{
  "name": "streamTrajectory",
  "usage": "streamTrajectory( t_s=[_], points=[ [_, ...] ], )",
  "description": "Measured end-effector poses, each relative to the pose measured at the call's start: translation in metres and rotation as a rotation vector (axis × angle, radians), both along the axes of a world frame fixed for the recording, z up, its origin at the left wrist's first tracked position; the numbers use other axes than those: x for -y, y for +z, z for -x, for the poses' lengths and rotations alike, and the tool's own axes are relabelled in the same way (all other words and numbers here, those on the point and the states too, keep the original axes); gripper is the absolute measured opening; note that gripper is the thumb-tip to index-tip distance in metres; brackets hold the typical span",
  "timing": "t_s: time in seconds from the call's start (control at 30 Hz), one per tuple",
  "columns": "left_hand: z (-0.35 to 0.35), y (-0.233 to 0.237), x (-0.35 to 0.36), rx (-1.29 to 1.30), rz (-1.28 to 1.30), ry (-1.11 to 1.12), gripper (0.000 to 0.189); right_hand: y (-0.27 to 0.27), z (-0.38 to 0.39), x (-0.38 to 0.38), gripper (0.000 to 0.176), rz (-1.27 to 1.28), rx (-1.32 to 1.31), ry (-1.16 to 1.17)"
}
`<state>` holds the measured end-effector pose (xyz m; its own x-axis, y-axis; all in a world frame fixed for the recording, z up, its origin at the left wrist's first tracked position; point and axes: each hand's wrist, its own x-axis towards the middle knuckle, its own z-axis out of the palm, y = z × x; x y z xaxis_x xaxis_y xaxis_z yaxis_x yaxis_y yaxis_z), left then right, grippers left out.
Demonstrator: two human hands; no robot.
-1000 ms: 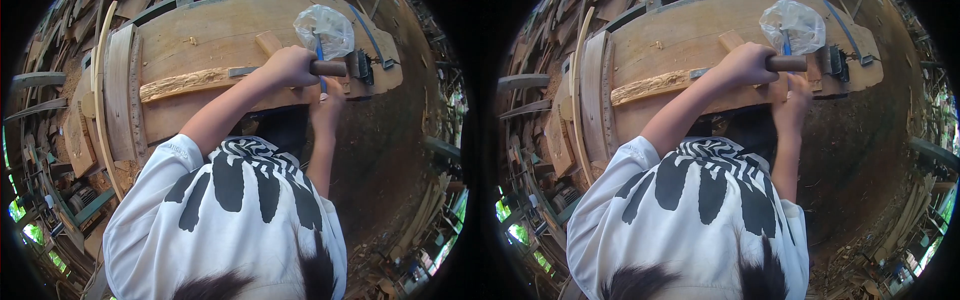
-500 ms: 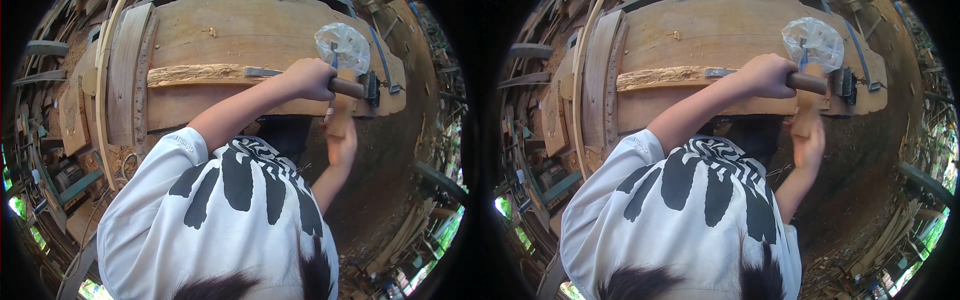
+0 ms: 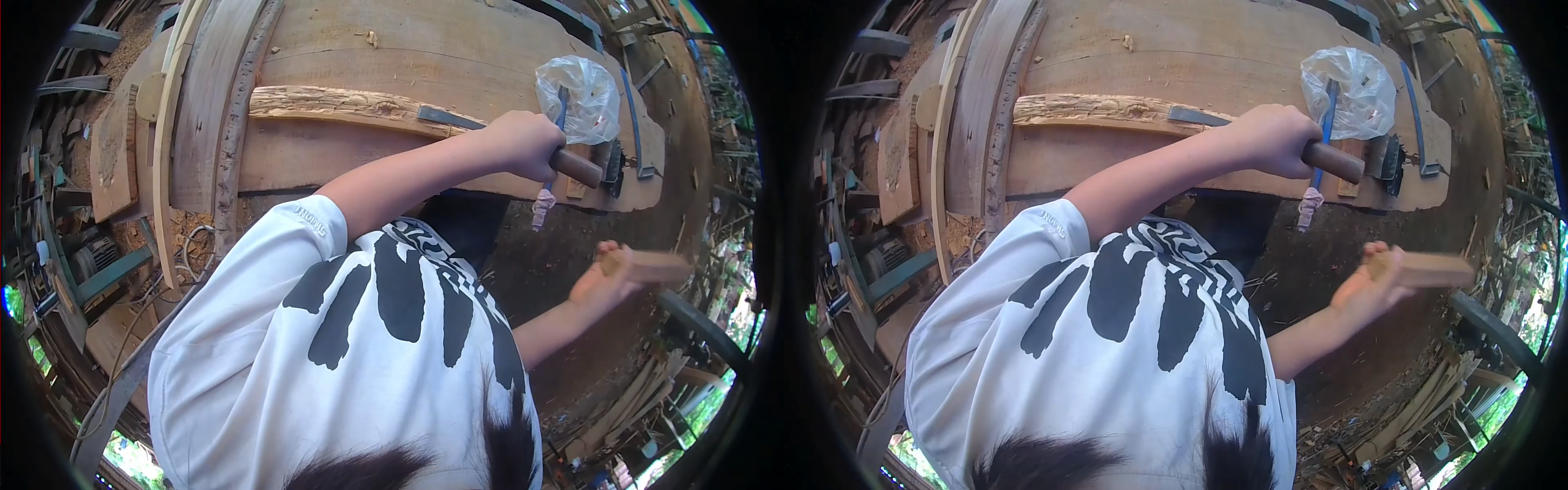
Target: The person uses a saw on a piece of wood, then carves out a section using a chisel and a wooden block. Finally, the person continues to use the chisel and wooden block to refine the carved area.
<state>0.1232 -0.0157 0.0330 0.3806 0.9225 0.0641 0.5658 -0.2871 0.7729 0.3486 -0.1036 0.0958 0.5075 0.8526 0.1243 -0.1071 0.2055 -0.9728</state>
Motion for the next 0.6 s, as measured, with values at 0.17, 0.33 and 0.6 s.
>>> streamTrajectory(
  t_s=[0.17, 0.33, 0.6],
  points=[
    [-0.003, -0.004, -0.002, -0.005, 0.002, 0.009, 0.025, 0.008, 0.008, 0.010, 0.078, 0.324, 0.192, 0.543],
    [-0.002, -0.004, -0.003, 0.000, 0.008, 0.021, 0.025, -0.025, 0.006, -0.013, 0.061, 0.260, 0.122, 0.031],
    [-0.006, -0.010, -0.011, -0.052, 0.048, 0.043, 0.025, -0.017, 0.019, -0.030, 0.063, 0.196, 0.006, -0.164]
  ],
)
